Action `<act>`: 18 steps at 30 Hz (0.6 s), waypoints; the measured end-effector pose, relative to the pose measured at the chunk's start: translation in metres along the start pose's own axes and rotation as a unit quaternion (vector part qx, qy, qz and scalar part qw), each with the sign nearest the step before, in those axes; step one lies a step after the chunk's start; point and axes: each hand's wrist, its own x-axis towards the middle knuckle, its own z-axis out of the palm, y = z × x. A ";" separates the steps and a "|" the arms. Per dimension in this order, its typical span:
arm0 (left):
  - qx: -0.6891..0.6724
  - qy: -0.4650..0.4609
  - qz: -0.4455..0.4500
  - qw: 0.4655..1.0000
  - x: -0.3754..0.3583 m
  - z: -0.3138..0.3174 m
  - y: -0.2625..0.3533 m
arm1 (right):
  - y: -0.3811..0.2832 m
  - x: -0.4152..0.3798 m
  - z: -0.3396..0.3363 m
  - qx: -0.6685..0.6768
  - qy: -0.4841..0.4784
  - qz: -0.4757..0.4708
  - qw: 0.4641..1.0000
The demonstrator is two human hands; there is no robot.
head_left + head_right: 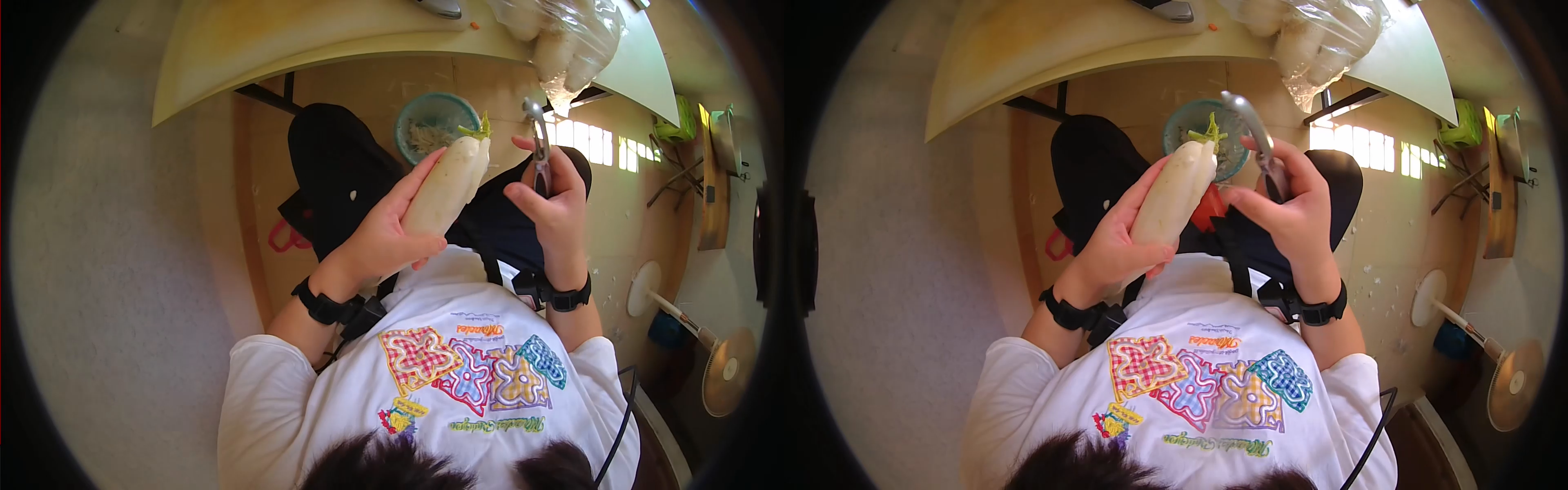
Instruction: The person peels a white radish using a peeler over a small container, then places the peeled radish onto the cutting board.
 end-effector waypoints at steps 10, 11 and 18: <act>0.000 0.003 -0.014 1.000 -0.004 0.002 0.008 | 0.001 0.015 0.017 -0.026 0.092 0.000 0.995; -0.007 0.016 -0.015 1.000 -0.005 0.003 0.009 | -0.001 0.018 0.012 -0.027 0.092 0.000 0.995; -0.016 0.032 0.002 0.999 -0.002 -0.006 0.003 | -0.005 0.010 0.001 -0.048 0.045 -0.034 0.997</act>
